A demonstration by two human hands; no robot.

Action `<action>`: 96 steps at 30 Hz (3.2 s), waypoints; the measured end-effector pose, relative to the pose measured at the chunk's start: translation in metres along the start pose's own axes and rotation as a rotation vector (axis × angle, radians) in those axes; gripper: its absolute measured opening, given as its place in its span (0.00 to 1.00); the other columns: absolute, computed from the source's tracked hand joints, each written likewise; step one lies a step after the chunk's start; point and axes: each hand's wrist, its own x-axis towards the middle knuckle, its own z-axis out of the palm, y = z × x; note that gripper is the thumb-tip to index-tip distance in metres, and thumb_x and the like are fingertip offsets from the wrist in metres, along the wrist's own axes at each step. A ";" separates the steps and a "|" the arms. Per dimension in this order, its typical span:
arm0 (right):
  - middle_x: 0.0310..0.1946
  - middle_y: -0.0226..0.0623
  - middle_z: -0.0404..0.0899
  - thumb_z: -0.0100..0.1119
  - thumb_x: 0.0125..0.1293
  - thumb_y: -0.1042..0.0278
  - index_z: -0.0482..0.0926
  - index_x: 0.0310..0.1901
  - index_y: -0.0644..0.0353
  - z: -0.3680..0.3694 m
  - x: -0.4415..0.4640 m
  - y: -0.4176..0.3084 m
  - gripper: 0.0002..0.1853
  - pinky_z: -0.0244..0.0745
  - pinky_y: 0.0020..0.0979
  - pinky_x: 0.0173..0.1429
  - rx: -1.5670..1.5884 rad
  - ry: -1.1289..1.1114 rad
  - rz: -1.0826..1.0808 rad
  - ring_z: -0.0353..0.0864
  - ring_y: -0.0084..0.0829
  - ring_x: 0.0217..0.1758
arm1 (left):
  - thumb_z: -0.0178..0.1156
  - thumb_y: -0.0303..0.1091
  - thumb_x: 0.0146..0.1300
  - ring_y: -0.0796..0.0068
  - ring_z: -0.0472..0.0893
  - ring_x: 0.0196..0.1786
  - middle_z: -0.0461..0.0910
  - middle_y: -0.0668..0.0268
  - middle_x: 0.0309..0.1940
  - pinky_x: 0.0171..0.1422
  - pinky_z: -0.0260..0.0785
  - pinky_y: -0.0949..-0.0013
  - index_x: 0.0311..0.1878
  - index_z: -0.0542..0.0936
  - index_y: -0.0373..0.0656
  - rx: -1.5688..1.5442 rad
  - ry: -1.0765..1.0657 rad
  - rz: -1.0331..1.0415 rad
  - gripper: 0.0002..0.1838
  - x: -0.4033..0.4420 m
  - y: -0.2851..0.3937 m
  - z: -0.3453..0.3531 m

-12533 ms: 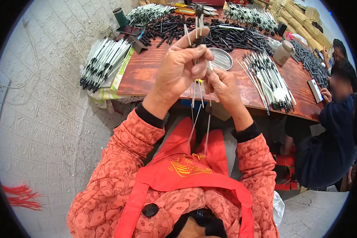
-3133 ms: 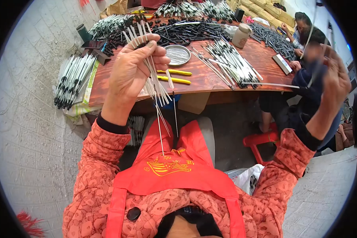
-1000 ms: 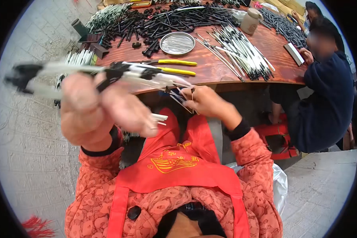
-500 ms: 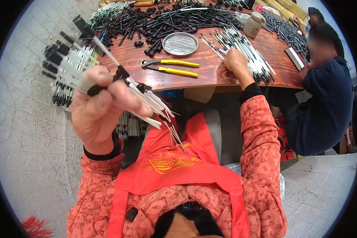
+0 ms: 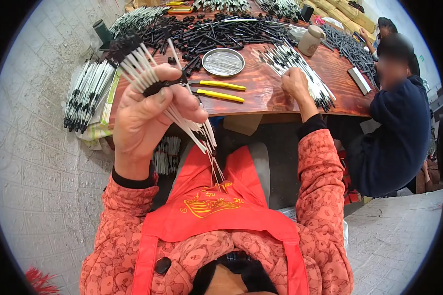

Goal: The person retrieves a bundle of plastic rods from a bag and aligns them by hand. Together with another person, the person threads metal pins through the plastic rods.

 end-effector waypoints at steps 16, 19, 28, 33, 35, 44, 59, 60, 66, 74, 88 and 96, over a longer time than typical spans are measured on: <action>0.25 0.48 0.82 0.61 0.60 0.61 0.84 0.38 0.63 -0.038 -0.056 -0.024 0.13 0.75 0.39 0.40 0.300 0.255 0.013 0.83 0.44 0.31 | 0.54 0.26 0.69 0.50 0.85 0.43 0.83 0.49 0.40 0.51 0.79 0.47 0.59 0.72 0.33 0.005 0.058 -0.075 0.17 0.016 -0.018 0.001; 0.24 0.39 0.83 0.66 0.59 0.65 0.85 0.35 0.68 -0.034 -0.064 -0.019 0.12 0.74 0.28 0.36 0.624 0.198 -0.012 0.81 0.25 0.28 | 0.54 0.25 0.69 0.50 0.85 0.42 0.83 0.49 0.40 0.50 0.80 0.48 0.59 0.72 0.33 -0.003 0.062 -0.074 0.17 0.019 -0.022 0.002; 0.24 0.23 0.76 0.64 0.66 0.68 0.82 0.37 0.67 -0.032 -0.094 -0.044 0.09 0.60 0.17 0.29 0.924 0.170 -0.078 0.66 0.12 0.24 | 0.54 0.26 0.69 0.51 0.85 0.42 0.83 0.49 0.40 0.50 0.80 0.49 0.58 0.73 0.33 -0.004 0.082 -0.060 0.16 0.023 -0.028 -0.003; 0.26 0.27 0.79 0.60 0.68 0.68 0.81 0.36 0.67 -0.044 -0.102 -0.053 0.09 0.65 0.18 0.29 1.152 0.142 -0.036 0.69 0.13 0.24 | 0.53 0.26 0.69 0.52 0.85 0.42 0.83 0.48 0.40 0.51 0.80 0.48 0.58 0.73 0.32 0.017 0.092 -0.053 0.16 0.024 -0.026 -0.005; 0.29 0.30 0.81 0.59 0.69 0.67 0.81 0.37 0.66 -0.054 -0.107 -0.057 0.09 0.66 0.17 0.29 1.170 0.126 -0.086 0.71 0.14 0.25 | 0.53 0.26 0.70 0.52 0.85 0.43 0.83 0.48 0.40 0.51 0.80 0.48 0.58 0.73 0.32 0.019 0.099 -0.050 0.16 0.025 -0.026 -0.007; 0.30 0.43 0.83 0.53 0.73 0.63 0.75 0.42 0.62 -0.086 -0.129 -0.055 0.10 0.71 0.18 0.21 1.691 -0.174 -0.250 0.82 0.25 0.22 | 0.53 0.26 0.70 0.52 0.85 0.45 0.83 0.50 0.41 0.52 0.79 0.51 0.58 0.73 0.35 0.062 0.220 -0.009 0.15 0.022 -0.020 -0.025; 0.22 0.36 0.81 0.52 0.74 0.60 0.73 0.42 0.61 -0.036 -0.195 -0.137 0.11 0.59 0.15 0.16 1.574 -0.260 -0.057 0.69 0.15 0.12 | 0.62 0.22 0.62 0.59 0.86 0.40 0.84 0.55 0.37 0.46 0.81 0.59 0.50 0.77 0.36 0.203 0.320 0.015 0.12 0.037 -0.057 0.012; 0.22 0.35 0.81 0.52 0.74 0.61 0.73 0.42 0.61 -0.036 -0.196 -0.139 0.11 0.59 0.15 0.16 1.567 -0.259 -0.070 0.69 0.14 0.12 | 0.61 0.22 0.63 0.60 0.85 0.41 0.83 0.55 0.37 0.47 0.80 0.58 0.51 0.77 0.36 0.247 0.317 0.012 0.13 0.036 -0.056 0.011; 0.28 0.39 0.80 0.55 0.72 0.66 0.71 0.54 0.66 -0.044 -0.208 -0.162 0.15 0.62 0.16 0.18 1.594 -0.260 -0.011 0.71 0.16 0.15 | 0.62 0.20 0.61 0.68 0.83 0.32 0.82 0.61 0.32 0.37 0.76 0.67 0.48 0.79 0.37 0.200 0.434 0.083 0.12 0.042 -0.057 0.012; 0.23 0.28 0.77 0.55 0.72 0.67 0.80 0.49 0.66 -0.002 -0.197 -0.137 0.12 0.60 0.17 0.20 1.044 -0.040 -0.242 0.68 0.11 0.18 | 0.60 0.21 0.63 0.73 0.81 0.31 0.81 0.63 0.31 0.36 0.77 0.70 0.52 0.78 0.37 0.193 0.360 0.059 0.14 0.045 -0.050 0.003; 0.22 0.27 0.78 0.52 0.74 0.62 0.81 0.44 0.63 0.009 -0.184 -0.129 0.13 0.68 0.17 0.24 1.250 -0.351 -0.199 0.74 0.13 0.20 | 0.56 0.27 0.68 0.68 0.84 0.29 0.84 0.51 0.35 0.34 0.78 0.70 0.65 0.68 0.32 0.065 -0.111 -0.189 0.23 0.038 -0.042 -0.005; 0.29 0.40 0.82 0.69 0.55 0.68 0.84 0.37 0.63 0.045 -0.191 -0.080 0.10 0.74 0.31 0.33 0.813 -0.037 -0.180 0.81 0.30 0.29 | 0.53 0.28 0.71 0.64 0.80 0.28 0.78 0.53 0.28 0.33 0.76 0.63 0.59 0.71 0.33 0.209 -0.084 -0.126 0.16 0.036 -0.019 0.009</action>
